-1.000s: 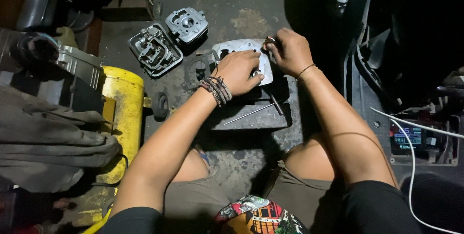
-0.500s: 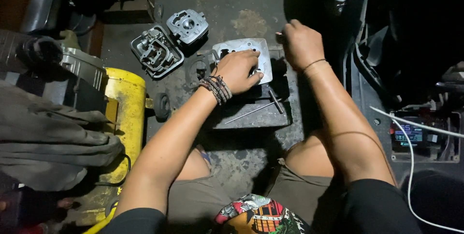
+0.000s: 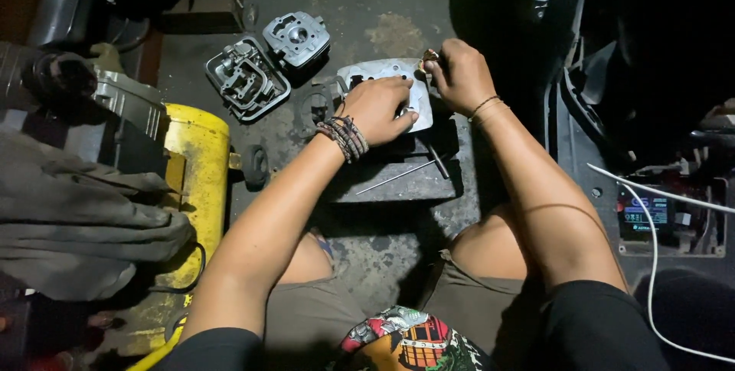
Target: Inspecting and cleaning a motorcycle cylinder block by hand to ensure surfaces are free of debris.
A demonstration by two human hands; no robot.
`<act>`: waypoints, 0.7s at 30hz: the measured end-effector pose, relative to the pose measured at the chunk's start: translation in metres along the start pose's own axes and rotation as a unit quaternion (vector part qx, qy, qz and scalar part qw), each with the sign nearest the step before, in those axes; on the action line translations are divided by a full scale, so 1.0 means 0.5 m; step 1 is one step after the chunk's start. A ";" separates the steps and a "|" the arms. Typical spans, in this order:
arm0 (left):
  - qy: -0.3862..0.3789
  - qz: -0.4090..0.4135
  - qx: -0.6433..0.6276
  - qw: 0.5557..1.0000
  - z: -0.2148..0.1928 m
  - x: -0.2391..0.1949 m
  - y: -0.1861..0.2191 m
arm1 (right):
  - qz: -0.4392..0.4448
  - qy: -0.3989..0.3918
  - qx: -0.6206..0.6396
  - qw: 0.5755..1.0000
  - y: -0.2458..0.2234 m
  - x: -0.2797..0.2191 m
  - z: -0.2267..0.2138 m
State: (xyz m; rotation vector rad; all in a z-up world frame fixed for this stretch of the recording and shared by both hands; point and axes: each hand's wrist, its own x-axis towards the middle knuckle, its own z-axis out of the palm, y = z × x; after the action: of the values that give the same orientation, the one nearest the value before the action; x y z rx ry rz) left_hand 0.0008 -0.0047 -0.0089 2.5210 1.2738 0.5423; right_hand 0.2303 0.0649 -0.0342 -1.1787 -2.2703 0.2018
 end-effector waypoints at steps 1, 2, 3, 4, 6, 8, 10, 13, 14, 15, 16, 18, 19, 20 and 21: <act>0.000 -0.001 0.000 1.000 0.001 0.000 -0.001 | 0.000 -0.001 0.001 1.000 0.004 0.000 0.005; -0.001 -0.002 0.003 1.000 0.002 0.001 -0.003 | -0.004 -0.006 -0.001 1.000 0.009 0.001 0.010; -0.002 -0.003 0.005 1.000 0.004 0.003 -0.003 | -0.006 -0.011 -0.004 1.000 0.014 0.000 0.014; -0.003 -0.003 0.004 1.000 -0.004 0.002 0.000 | -0.005 -0.012 -0.004 1.000 0.013 0.001 0.014; -0.006 0.004 0.007 1.000 -0.017 0.002 0.010 | 0.002 -0.011 0.014 1.000 0.011 0.002 0.013; -0.007 0.004 0.003 1.000 -0.011 0.003 0.005 | -0.005 -0.012 0.008 1.000 0.002 0.003 0.008; -0.009 0.004 0.000 1.000 -0.004 0.004 0.001 | -0.012 -0.011 0.003 1.000 -0.004 0.006 0.006; -0.004 0.003 0.002 1.000 0.002 0.002 0.000 | -0.022 -0.004 -0.014 1.000 -0.011 0.005 0.008; -0.006 0.000 0.003 1.000 0.000 0.002 0.001 | -0.035 0.000 -0.035 0.999 -0.011 0.006 0.011; -0.008 -0.004 0.004 1.000 -0.001 0.000 0.003 | -0.048 0.005 -0.056 0.997 -0.012 0.007 0.015; -0.008 -0.002 0.006 1.000 -0.003 0.000 0.006 | -0.048 0.007 -0.056 0.997 -0.018 0.008 0.002; -0.012 -0.014 0.008 1.000 -0.007 -0.001 0.010 | -0.060 -0.011 -0.176 0.982 -0.031 0.010 -0.021; -0.012 -0.014 0.009 1.000 -0.004 -0.003 0.009 | -0.061 -0.010 -0.176 0.982 -0.025 0.003 -0.036; -0.010 -0.017 0.004 1.000 -0.001 -0.005 0.007 | -0.026 -0.014 -0.185 0.982 -0.019 -0.005 -0.051; -0.008 -0.017 0.000 1.000 0.001 -0.004 0.005 | 0.010 -0.016 -0.194 0.981 -0.012 -0.011 -0.067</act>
State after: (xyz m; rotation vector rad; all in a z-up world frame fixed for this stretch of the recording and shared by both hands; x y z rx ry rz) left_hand 0.0016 -0.0075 -0.0087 2.4931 1.3091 0.5139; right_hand 0.2472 0.0528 -0.0064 -1.3971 -2.3951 -0.2285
